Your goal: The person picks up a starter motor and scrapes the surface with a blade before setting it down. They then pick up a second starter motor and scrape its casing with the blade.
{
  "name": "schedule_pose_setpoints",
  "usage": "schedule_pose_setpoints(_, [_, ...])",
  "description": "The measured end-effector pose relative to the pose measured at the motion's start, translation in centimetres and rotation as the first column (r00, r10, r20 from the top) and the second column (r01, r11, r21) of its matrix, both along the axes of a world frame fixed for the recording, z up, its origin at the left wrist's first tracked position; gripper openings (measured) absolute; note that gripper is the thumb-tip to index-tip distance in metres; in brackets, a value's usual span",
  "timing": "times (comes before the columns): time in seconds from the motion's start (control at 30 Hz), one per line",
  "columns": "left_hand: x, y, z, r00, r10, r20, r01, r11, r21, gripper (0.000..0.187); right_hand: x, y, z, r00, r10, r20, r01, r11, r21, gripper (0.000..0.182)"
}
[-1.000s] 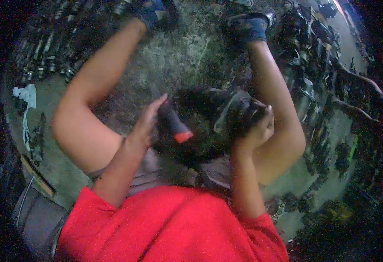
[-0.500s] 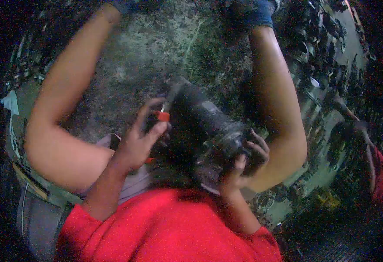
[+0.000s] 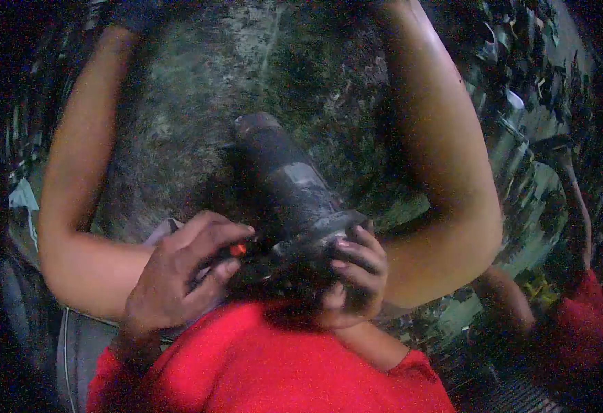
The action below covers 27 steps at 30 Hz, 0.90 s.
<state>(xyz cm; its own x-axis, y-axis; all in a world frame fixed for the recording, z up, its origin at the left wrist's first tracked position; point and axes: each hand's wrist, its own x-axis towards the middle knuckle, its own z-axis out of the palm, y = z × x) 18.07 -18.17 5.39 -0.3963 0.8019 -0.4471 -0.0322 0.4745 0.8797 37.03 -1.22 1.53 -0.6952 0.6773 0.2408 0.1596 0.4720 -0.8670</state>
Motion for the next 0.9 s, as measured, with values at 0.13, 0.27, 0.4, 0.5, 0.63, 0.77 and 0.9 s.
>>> schedule_pose_setpoints(0.13, [0.3, 0.7, -0.7, 0.997, -0.070, -0.023, 0.069, 0.997, -0.046, 0.036, 0.3, 0.4, -0.1, 0.999, 0.043, -0.007, -0.043, 0.999, 0.005, 0.022])
schedule_pose_setpoints(0.27, [0.1, 0.7, -0.8, 0.997, -0.076, 0.020, 0.077, 0.994, -0.072, 0.037, 0.3, 0.8, -0.1, 0.998, 0.067, -0.003, -0.067, 0.998, -0.010, 0.022])
schedule_pose_setpoints(0.4, [-0.1, 1.2, 0.0, 0.989, -0.096, -0.110, 0.085, 0.991, -0.106, 0.038, 0.9, 1.0, 0.0, 0.991, 0.129, 0.026, -0.129, 0.992, -0.006, 0.021])
schedule_pose_setpoints(0.5, [-0.9, 1.8, 0.3, 0.975, -0.143, -0.173, 0.123, 0.985, -0.124, 0.040, 0.9, 1.0, -0.1, 0.991, 0.130, 0.022, -0.130, 0.991, -0.009, 0.019])
schedule_pose_setpoints(0.63, [-1.5, 2.5, 1.0, 0.951, -0.223, -0.215, 0.191, 0.969, -0.158, 0.042, 0.8, 0.9, 0.0, 0.992, 0.116, 0.038, -0.117, 0.993, 0.014, 0.016])
schedule_pose_setpoints(0.77, [-1.5, 3.5, 1.0, 0.941, -0.235, -0.244, 0.198, 0.966, -0.168, 0.041, 1.0, 0.8, 0.1, 0.991, 0.127, 0.045, -0.128, 0.992, 0.000, 0.015])
schedule_pose_setpoints(0.9, [-2.1, 3.9, 2.0, 0.946, -0.268, -0.183, 0.252, 0.962, -0.107, 0.040, 0.7, 0.6, -0.1, 0.995, 0.097, 0.020, -0.097, 0.995, -0.009, 0.017])
